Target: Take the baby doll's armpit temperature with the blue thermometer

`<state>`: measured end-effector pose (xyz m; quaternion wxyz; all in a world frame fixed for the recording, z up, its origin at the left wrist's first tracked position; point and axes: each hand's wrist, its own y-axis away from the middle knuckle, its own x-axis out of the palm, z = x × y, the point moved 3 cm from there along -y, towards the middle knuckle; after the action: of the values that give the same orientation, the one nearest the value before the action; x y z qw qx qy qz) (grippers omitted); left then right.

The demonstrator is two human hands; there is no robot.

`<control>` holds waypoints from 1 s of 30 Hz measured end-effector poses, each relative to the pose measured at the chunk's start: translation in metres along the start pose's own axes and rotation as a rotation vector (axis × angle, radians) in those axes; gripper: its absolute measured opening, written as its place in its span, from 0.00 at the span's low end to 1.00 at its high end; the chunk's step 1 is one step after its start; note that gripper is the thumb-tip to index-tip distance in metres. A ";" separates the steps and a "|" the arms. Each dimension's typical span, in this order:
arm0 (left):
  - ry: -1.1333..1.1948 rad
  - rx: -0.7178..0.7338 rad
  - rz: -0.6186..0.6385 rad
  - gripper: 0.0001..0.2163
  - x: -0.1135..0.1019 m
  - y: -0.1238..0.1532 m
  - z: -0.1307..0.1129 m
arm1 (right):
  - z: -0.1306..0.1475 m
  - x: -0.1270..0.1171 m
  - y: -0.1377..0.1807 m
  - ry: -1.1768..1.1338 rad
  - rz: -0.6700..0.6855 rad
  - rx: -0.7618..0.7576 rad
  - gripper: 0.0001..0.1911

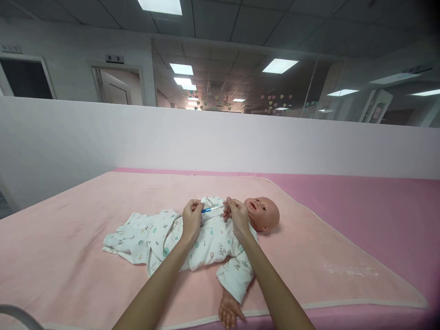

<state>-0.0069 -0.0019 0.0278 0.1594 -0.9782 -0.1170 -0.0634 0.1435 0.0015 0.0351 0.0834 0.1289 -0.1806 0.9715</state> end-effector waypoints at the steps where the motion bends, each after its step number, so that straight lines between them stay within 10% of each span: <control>1: 0.001 0.000 0.010 0.06 0.000 0.000 0.000 | 0.000 0.000 0.000 -0.003 0.003 0.001 0.17; 30: 0.102 -0.005 -0.010 0.06 0.001 0.002 -0.003 | 0.004 0.008 0.005 -0.006 0.158 -0.006 0.16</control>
<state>-0.0055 -0.0044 0.0304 0.1622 -0.9735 -0.1135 -0.1144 0.1358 -0.0038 0.0394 0.0064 0.1171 -0.1936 0.9740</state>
